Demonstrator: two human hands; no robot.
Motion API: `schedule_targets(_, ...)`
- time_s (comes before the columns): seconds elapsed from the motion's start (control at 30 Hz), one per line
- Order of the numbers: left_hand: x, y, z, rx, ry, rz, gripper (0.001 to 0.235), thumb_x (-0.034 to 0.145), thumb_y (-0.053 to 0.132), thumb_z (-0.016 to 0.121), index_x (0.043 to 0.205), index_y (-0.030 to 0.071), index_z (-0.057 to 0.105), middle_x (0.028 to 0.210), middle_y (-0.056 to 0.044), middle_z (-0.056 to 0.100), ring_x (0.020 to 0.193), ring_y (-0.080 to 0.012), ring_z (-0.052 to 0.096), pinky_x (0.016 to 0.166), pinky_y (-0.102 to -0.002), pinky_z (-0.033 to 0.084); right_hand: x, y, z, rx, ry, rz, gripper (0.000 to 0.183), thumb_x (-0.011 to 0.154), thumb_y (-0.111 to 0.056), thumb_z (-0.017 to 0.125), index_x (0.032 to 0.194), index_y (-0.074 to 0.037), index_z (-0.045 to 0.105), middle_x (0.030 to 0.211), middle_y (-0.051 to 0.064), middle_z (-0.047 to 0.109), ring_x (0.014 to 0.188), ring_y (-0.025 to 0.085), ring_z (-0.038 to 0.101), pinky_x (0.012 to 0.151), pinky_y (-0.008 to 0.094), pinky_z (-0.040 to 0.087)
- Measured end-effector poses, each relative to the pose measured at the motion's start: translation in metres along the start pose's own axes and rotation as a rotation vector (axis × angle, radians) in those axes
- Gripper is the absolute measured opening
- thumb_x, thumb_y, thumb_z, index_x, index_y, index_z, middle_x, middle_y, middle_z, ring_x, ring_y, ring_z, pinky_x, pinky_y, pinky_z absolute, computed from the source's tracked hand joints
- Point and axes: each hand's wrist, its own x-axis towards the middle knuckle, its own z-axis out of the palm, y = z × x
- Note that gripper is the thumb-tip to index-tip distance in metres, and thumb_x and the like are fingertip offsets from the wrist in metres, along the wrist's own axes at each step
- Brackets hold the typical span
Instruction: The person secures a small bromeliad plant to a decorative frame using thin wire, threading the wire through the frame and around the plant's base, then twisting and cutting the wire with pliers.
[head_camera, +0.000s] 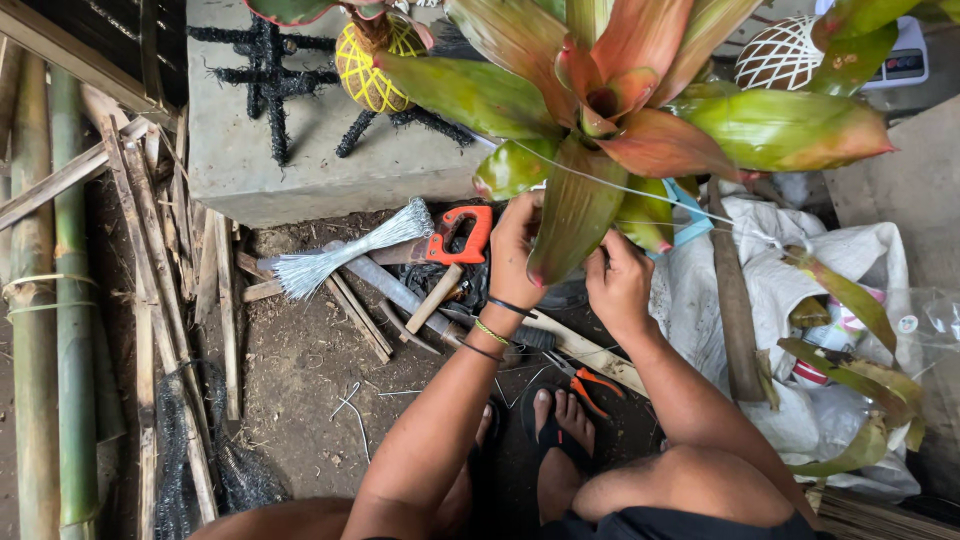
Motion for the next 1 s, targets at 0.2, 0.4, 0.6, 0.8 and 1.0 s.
schedule_targets(0.2,-0.016,-0.055,0.014,-0.008,0.103,-0.17,0.041,0.085,0.011,0.077,0.121,0.001,0.06,0.107,-0.005,0.071,0.097,-0.0114,0.068,0.086,-0.026,0.055,-0.008,0.001,0.002,0.146,-0.037,0.217,0.015,0.098,0.007,0.061,0.11,0.001,0.068,0.083,0.009,0.075,0.074,0.016,0.076,0.066,0.029,0.058)
schedule_targets(0.4,0.01,-0.104,0.016,-0.074,0.045,-0.131,0.025,0.089,0.003,0.074,0.114,0.0,0.075,0.101,-0.005,0.077,0.092,-0.0063,0.063,0.085,-0.026,0.054,-0.009,0.006,0.001,0.186,-0.049,0.246,0.014,0.096,0.008,0.062,0.106,0.001,0.068,0.082,0.008,0.074,0.073,0.011,0.073,0.066,0.025,0.057)
schedule_targets(0.6,0.023,-0.093,0.012,-0.205,-0.022,-0.195,0.025,0.086,0.001,0.072,0.11,-0.001,0.072,0.097,-0.002,0.076,0.086,-0.0049,0.065,0.075,-0.025,0.056,-0.001,0.03,0.011,0.123,-0.047,0.169,0.013,0.097,0.003,0.064,0.108,0.0,0.07,0.085,0.009,0.075,0.077,0.015,0.073,0.07,0.03,0.056)
schedule_targets(0.8,0.027,-0.115,0.014,-0.014,0.028,-0.163,0.019,0.086,0.003,0.067,0.103,-0.002,0.075,0.089,-0.006,0.078,0.077,-0.0063,0.065,0.069,-0.026,0.056,-0.002,0.055,0.024,-0.123,-0.076,0.098,0.027,0.091,-0.014,0.076,0.115,-0.003,0.071,0.086,0.015,0.073,0.081,0.037,0.071,0.075,0.045,0.054)
schedule_targets(1.0,0.027,-0.114,0.02,0.017,0.026,-0.076,0.014,0.087,0.009,0.071,0.093,-0.003,0.074,0.082,-0.01,0.077,0.072,-0.0131,0.066,0.067,-0.032,0.055,0.003,0.049,0.022,-0.16,0.005,-0.112,0.035,0.087,-0.015,0.078,0.117,-0.001,0.067,0.105,0.019,0.073,0.097,0.041,0.069,0.086,0.048,0.054)
